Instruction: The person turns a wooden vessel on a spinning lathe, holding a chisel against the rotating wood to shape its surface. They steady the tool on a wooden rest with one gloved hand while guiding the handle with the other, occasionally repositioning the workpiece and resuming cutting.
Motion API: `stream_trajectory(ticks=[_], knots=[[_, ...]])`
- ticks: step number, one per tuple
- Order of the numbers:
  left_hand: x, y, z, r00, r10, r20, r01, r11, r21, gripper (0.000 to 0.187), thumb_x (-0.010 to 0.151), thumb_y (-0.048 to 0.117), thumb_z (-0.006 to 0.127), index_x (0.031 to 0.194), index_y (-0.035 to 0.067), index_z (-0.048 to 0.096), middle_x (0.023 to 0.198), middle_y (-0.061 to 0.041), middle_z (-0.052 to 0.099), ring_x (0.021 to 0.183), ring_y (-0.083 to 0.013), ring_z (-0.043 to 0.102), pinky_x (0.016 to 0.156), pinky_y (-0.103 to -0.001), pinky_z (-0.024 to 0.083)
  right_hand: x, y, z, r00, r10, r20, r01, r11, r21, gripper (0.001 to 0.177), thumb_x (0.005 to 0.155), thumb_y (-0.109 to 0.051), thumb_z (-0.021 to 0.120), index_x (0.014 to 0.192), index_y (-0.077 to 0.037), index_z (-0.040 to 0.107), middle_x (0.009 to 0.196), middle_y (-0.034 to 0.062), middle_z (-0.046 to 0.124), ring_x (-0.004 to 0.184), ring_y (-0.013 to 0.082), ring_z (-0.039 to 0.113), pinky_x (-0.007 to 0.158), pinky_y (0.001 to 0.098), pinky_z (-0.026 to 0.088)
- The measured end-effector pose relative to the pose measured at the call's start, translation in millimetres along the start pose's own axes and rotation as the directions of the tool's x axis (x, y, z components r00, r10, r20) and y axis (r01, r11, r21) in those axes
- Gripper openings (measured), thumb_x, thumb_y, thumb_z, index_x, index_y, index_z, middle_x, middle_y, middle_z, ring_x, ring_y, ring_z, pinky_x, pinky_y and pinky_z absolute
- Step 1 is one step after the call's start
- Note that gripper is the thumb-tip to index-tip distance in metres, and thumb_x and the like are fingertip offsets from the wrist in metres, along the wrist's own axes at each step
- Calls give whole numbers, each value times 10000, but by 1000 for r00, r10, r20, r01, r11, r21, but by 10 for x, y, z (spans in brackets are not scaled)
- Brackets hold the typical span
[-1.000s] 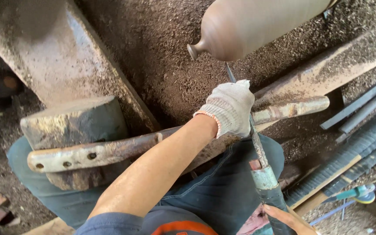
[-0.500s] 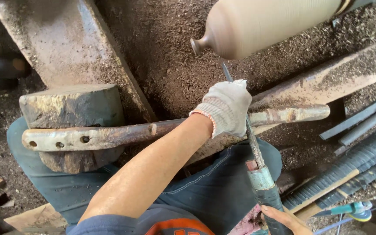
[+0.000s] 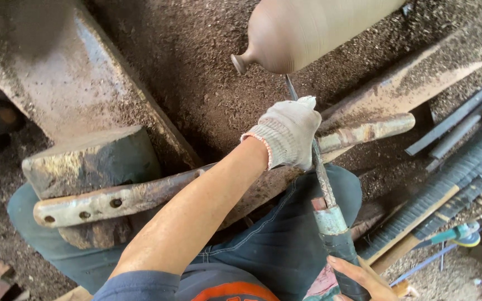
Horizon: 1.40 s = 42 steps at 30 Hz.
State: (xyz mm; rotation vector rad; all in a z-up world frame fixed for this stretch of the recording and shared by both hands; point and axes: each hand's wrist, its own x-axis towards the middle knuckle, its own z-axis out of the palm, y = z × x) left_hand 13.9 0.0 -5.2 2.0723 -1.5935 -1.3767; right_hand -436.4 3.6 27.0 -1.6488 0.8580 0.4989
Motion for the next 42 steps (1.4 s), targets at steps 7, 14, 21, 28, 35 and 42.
stream_trajectory(ticks=[7,14,21,28,35,42], knots=[[17,-5,-69,998,51,36,-52,998,27,501,581,377,905,920,59,719,1104,-173,598,983,-361,674,862,-440,570,25,-123,187,998,35,52,-35,999,15,692,730,-123,899,1371,-135,639,1410,155,571,1311,281,577,1107,427,428],[103,-41,-8,989,147,-6,-147,987,59,505,583,377,898,921,52,711,1077,-177,604,975,-366,676,868,-442,567,67,-400,475,994,103,-33,-99,989,110,638,784,-172,849,1381,-105,634,1327,140,614,1280,268,593,1066,408,474],[118,18,-50,990,141,25,-143,985,95,487,597,370,899,901,49,696,1054,-180,587,944,-366,667,854,-444,568,74,-372,548,997,-27,-75,37,991,129,652,802,-191,840,1402,-78,612,1316,169,620,1326,312,571,1110,446,388],[211,110,9,996,73,-59,-74,997,-19,476,577,358,897,898,66,701,1111,-167,585,986,-363,669,867,-436,562,160,-746,-135,977,199,75,-200,980,14,659,818,-184,773,1459,-213,621,1414,127,526,1390,283,473,1152,440,393],[210,171,70,997,-64,-50,64,998,-14,488,607,383,880,929,57,710,1129,-197,594,1003,-364,681,886,-430,565,110,-173,-548,980,-42,194,88,969,-231,664,872,-209,824,1496,-166,602,1511,77,547,1464,299,393,1234,488,223],[209,200,63,991,-97,-88,92,994,-60,429,613,366,859,901,71,739,1121,-197,614,1010,-372,681,885,-433,565,130,74,-706,962,111,249,-70,984,-167,638,864,-201,869,1455,-200,629,1580,126,416,1488,312,368,1179,469,373]])
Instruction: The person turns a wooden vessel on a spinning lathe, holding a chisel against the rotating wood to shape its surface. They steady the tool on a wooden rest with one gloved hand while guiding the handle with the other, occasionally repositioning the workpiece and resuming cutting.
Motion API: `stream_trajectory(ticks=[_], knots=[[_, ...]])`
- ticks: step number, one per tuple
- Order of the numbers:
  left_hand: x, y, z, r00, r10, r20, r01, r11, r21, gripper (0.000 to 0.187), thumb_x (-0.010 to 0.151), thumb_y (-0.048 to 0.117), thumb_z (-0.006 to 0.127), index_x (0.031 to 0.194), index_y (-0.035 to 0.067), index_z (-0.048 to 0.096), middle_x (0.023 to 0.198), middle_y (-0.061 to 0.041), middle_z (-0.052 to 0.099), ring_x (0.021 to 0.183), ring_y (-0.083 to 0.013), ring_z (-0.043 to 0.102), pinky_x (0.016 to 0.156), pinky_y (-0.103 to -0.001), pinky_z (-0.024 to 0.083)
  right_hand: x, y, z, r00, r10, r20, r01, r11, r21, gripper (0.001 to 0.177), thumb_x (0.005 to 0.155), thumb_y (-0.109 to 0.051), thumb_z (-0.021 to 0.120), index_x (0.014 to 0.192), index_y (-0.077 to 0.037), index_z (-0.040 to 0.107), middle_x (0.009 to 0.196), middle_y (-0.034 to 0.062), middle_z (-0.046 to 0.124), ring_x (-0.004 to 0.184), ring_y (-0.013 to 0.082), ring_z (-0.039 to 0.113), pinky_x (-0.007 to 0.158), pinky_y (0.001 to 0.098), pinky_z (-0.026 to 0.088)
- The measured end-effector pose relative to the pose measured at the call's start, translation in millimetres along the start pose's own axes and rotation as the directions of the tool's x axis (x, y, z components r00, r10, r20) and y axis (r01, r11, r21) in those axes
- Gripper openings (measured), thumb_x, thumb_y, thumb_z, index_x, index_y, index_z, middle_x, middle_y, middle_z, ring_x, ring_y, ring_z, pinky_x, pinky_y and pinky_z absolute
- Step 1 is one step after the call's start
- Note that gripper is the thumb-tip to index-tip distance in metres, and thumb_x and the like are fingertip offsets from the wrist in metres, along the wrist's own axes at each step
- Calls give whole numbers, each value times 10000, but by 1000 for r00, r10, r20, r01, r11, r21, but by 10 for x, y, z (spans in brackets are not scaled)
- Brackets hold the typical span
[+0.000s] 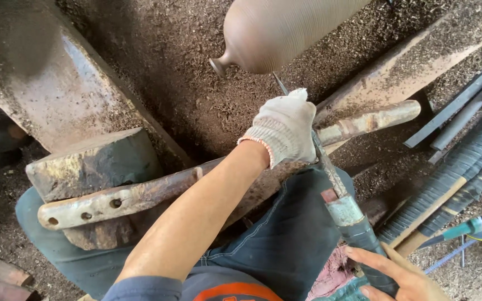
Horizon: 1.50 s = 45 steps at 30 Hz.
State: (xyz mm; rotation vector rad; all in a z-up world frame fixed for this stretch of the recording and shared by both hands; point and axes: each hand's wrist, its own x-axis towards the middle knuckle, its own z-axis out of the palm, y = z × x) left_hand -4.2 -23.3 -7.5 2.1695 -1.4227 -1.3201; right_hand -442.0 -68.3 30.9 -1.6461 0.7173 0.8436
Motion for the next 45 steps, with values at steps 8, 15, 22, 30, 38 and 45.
stream_trajectory(ticks=[8,15,22,30,38,45], knots=[[19,-16,-32,999,45,16,-46,998,43,428,620,362,862,899,63,738,1101,-199,616,1003,-375,683,880,-437,568,34,-212,267,993,-91,-79,94,995,40,619,887,-129,826,1474,-109,630,1478,131,575,1475,365,348,1213,542,191],[50,-16,-86,993,89,77,-94,994,55,434,606,343,880,913,74,733,1128,-193,598,1008,-365,678,878,-433,566,114,-559,454,986,59,-154,-31,984,175,662,783,-150,830,1419,-178,647,1517,140,458,1462,304,404,1162,483,351],[86,-22,-84,985,157,75,-165,980,111,457,594,332,890,933,68,732,1119,-206,609,1006,-363,681,882,-426,568,169,-239,773,973,80,-216,-29,973,231,690,767,-139,859,1420,-188,643,1454,139,525,1465,299,465,1169,481,366],[44,-14,-72,994,94,62,-100,990,103,463,587,377,890,902,71,740,1124,-199,605,1011,-358,677,873,-431,566,144,-279,374,988,-92,-126,111,982,151,678,778,-110,858,1415,-167,633,1452,146,499,1412,312,442,1146,492,373],[-18,0,-24,999,34,-19,-33,998,53,460,605,387,870,913,68,750,1101,-209,639,996,-372,695,885,-433,573,151,328,-8,990,-132,56,124,984,131,752,790,-125,870,1489,-172,596,1496,99,518,1442,297,422,1185,480,362],[-55,53,-100,993,-69,91,63,996,68,542,608,436,879,978,58,763,1159,-205,635,1040,-354,692,895,-427,576,200,517,-262,984,35,177,-46,997,60,726,862,-301,764,1544,-196,541,1554,66,527,1466,260,389,1241,482,263]])
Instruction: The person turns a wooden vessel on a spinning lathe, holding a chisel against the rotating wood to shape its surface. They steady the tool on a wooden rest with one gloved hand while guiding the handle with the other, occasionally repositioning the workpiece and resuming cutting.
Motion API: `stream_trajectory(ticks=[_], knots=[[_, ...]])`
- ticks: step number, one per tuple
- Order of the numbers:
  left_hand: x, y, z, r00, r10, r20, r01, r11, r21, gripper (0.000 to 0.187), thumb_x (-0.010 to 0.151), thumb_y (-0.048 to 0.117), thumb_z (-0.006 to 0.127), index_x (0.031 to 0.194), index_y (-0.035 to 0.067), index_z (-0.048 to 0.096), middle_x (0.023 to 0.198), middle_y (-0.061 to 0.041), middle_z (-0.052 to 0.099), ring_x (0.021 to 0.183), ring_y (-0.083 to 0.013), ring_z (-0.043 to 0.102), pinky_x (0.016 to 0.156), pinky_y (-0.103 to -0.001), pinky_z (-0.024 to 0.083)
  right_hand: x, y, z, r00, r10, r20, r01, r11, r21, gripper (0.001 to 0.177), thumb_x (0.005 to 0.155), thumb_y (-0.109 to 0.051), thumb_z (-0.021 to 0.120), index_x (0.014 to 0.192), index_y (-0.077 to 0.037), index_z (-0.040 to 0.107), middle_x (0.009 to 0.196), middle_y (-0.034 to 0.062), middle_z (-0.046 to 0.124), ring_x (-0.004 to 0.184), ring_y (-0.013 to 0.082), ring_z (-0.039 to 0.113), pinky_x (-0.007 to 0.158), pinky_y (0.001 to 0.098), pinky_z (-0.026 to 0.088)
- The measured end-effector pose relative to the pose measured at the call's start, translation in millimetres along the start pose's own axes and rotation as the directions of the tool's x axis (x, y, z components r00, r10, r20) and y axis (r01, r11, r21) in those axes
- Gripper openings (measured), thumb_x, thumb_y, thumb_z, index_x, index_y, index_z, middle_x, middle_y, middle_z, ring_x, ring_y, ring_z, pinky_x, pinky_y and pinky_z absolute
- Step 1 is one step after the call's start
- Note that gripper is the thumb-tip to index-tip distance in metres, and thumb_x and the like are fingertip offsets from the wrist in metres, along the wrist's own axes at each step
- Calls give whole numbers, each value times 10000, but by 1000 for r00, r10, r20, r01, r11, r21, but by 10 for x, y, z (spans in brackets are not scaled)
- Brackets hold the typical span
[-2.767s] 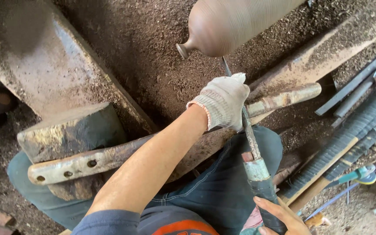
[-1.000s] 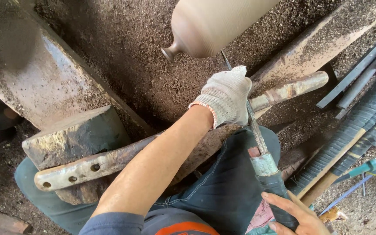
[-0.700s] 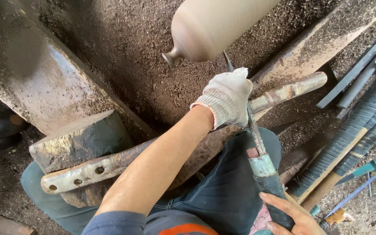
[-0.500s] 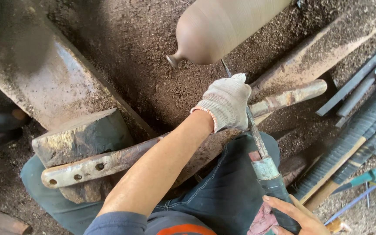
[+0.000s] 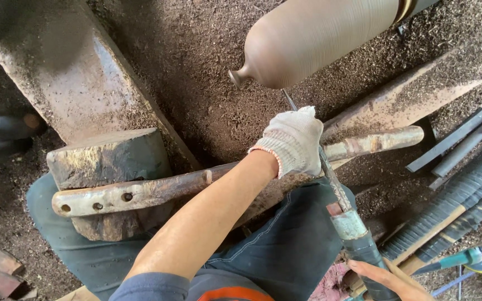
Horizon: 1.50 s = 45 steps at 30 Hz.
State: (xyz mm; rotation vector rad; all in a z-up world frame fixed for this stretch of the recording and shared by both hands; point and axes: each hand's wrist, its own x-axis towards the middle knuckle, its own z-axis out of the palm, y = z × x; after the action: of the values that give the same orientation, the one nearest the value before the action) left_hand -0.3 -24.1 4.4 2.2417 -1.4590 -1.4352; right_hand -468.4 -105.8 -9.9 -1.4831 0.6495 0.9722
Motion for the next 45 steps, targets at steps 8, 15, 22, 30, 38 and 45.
stream_trajectory(ticks=[8,15,22,30,38,45], knots=[[21,-24,8,997,59,-43,-60,998,-17,445,632,375,851,950,72,776,1138,-202,638,1027,-358,699,890,-425,581,-10,-19,353,989,-79,-127,86,995,53,683,849,-247,796,1496,-155,598,1499,125,497,1450,311,411,1214,500,304],[53,-40,18,989,128,-77,-126,992,19,453,607,378,864,925,71,763,1122,-191,640,1028,-361,683,899,-423,566,105,146,638,950,-257,-179,267,963,34,708,856,-284,809,1480,-120,520,1487,137,536,1476,336,405,1214,548,279],[54,-5,-7,998,51,35,-53,998,36,454,638,392,853,941,66,762,1126,-190,634,1021,-331,692,887,-409,577,64,-64,416,992,-81,-101,64,986,-156,808,809,-315,859,1540,-243,523,1551,51,536,1458,262,379,1237,550,91],[-15,54,-26,999,-45,22,45,999,11,487,644,418,859,963,62,762,1158,-191,629,1020,-339,697,877,-426,582,-38,-19,-120,999,-18,-29,18,1000,-6,687,846,-328,765,1497,-219,574,1459,31,585,1394,227,524,1255,491,243],[20,45,8,998,-30,56,28,999,35,527,632,437,869,979,54,765,1159,-204,632,1027,-346,697,884,-422,582,-52,-149,13,998,14,-64,-20,996,-87,677,856,-354,718,1496,-235,531,1423,15,626,1390,220,536,1285,495,110],[73,-36,79,997,68,-46,-67,997,24,441,619,376,854,919,69,756,1121,-200,640,1014,-361,691,874,-429,576,23,-122,358,982,-163,-100,163,987,-11,734,805,-181,875,1474,-163,572,1509,112,524,1469,325,393,1206,509,271]])
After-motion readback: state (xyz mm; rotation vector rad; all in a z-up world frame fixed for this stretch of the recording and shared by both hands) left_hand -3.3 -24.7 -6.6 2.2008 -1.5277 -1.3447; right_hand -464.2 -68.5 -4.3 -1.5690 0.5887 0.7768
